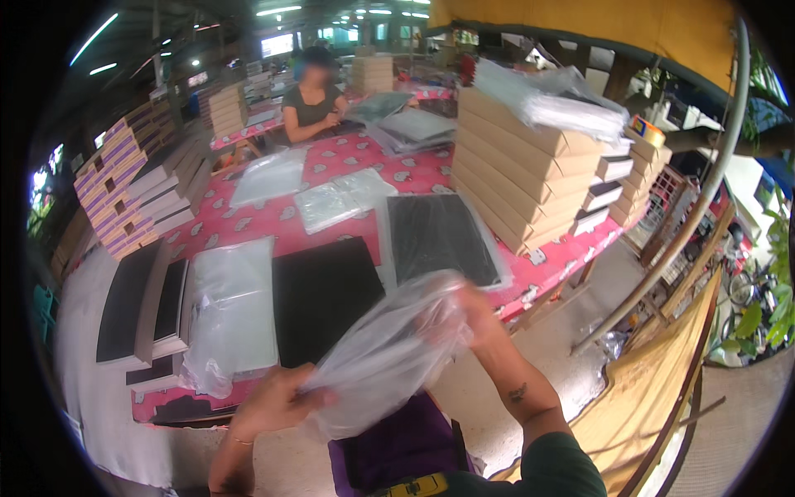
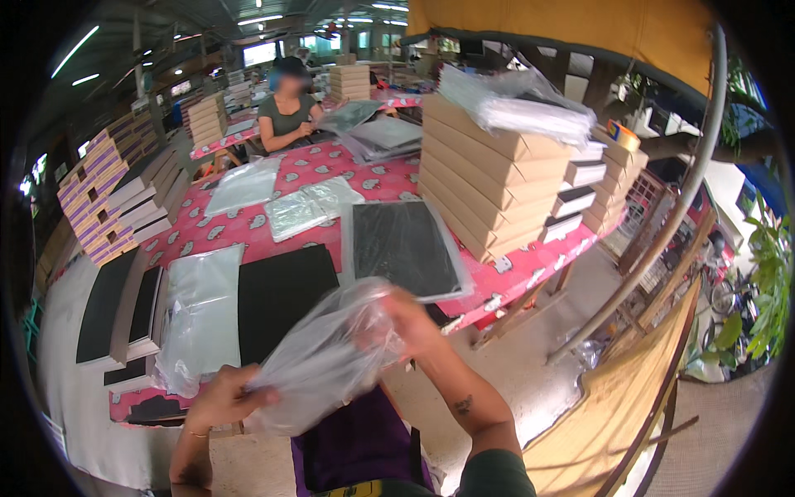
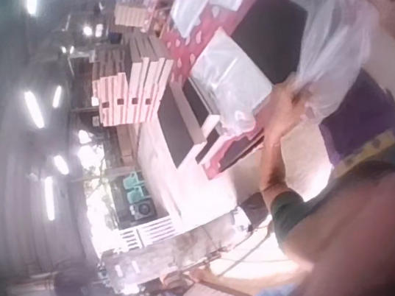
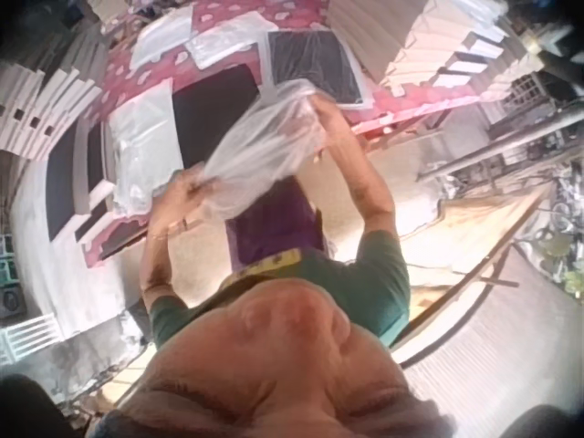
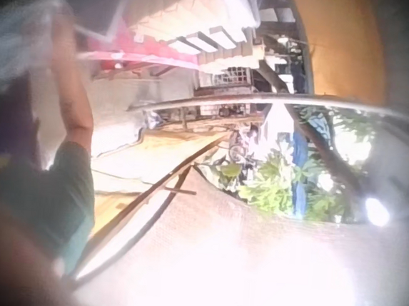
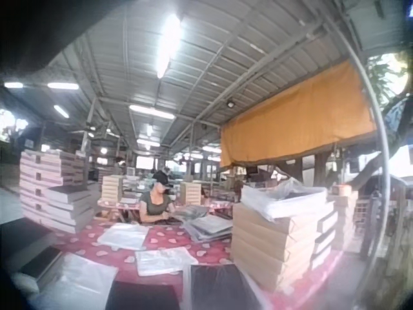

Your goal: The person picks up individual rectangular black and white items, slides each one into a clear plastic sleeve, and stacks the sleeved items on the table.

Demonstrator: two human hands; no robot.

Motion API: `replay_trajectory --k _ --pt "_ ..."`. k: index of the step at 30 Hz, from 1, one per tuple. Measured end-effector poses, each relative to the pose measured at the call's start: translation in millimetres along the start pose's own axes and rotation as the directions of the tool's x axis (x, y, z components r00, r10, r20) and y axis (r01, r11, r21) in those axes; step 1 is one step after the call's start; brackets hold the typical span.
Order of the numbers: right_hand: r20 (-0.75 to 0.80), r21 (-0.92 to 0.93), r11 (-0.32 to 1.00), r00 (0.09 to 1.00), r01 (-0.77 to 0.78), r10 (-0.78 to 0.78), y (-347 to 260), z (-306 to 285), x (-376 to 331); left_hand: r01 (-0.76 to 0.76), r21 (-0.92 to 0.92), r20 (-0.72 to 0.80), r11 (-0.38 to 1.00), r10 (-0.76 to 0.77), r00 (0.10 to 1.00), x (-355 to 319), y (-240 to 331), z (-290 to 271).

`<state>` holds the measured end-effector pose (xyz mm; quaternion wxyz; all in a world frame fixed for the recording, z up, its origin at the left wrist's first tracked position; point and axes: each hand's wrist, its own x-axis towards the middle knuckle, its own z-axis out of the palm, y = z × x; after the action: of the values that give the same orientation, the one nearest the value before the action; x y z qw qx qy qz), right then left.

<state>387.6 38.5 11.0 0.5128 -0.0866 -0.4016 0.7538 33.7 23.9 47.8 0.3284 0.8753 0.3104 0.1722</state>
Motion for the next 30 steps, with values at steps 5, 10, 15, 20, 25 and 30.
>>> replay_trajectory --k 5,10,15,20,25,30 --pt "0.191 -0.904 0.416 0.782 -0.095 0.594 37.8 6.9 0.4 -0.195 -0.897 -0.342 0.396 -0.344 0.874 -7.8 10.9 9.0" --pt "-0.337 0.289 0.954 0.925 -0.078 0.177 26.1 12.0 -4.3 0.101 -0.428 0.039 0.898 -0.094 0.995 -17.4 -57.2 41.3" --pt "0.125 -0.647 0.712 0.884 -0.272 0.451 42.6 -3.9 -17.0 -0.286 -0.868 -0.452 0.405 -0.408 0.793 -7.3 -9.8 35.0" --pt "0.169 0.244 0.965 0.984 -0.092 0.052 46.8 -45.2 -15.5 -0.018 -0.795 -0.074 0.607 -0.068 0.995 -54.5 -101.0 40.6" --pt "0.088 -0.210 0.939 0.951 -0.273 0.296 52.7 -27.9 -28.8 -0.123 -0.840 -0.342 0.529 -0.340 0.876 -69.2 -84.4 32.7" --pt "-0.008 -0.601 0.785 0.983 -0.152 0.184 43.0 -41.3 -45.4 -0.040 -0.917 -0.154 0.396 -0.262 0.953 -78.4 -70.2 37.3"
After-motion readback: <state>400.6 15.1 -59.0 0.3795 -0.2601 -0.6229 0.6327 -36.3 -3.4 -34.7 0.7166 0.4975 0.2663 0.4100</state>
